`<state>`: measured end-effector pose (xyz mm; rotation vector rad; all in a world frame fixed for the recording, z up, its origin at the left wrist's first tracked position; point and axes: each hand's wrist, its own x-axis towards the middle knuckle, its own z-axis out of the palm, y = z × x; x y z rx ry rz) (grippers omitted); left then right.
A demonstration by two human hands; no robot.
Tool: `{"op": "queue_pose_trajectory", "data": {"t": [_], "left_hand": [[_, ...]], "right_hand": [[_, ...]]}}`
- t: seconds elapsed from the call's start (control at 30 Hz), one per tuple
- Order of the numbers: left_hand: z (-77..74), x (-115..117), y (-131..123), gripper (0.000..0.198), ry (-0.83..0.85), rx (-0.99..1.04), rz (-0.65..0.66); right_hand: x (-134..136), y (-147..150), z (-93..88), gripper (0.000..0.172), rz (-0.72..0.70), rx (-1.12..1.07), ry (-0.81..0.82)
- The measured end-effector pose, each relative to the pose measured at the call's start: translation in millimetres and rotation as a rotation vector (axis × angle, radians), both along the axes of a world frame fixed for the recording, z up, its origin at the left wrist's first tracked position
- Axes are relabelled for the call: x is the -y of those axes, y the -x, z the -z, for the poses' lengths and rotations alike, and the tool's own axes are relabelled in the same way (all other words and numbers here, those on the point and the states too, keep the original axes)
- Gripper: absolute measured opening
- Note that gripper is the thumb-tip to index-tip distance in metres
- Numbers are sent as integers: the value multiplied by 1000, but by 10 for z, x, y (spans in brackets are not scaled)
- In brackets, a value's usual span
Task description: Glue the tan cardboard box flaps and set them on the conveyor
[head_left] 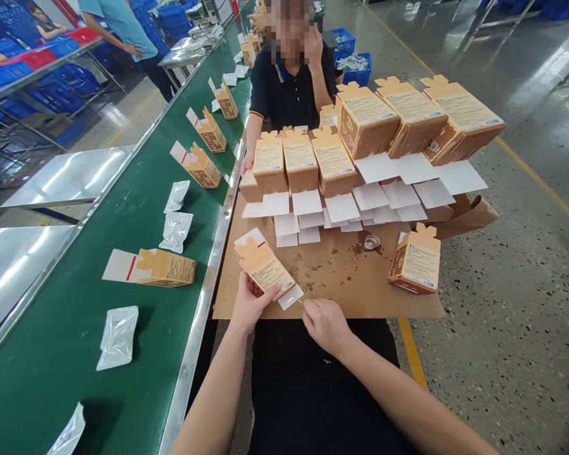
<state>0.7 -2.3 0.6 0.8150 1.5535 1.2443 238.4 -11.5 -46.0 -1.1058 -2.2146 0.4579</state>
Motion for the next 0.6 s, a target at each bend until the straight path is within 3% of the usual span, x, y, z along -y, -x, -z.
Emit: {"op": "queue_pose_trajectory", "data": {"t": [0.17, 0.37, 0.6], "left_hand": [[27, 77, -10, 93, -3, -62, 30], [74, 315, -104, 90, -55, -382, -2], [19, 316, -119, 63, -22, -417, 54]], "right_hand": [[-33, -211, -91, 34, 85, -86, 25], [157, -574, -287, 37, 289, -284, 58], [252, -637, -374, 35, 326, -356, 77]]}}
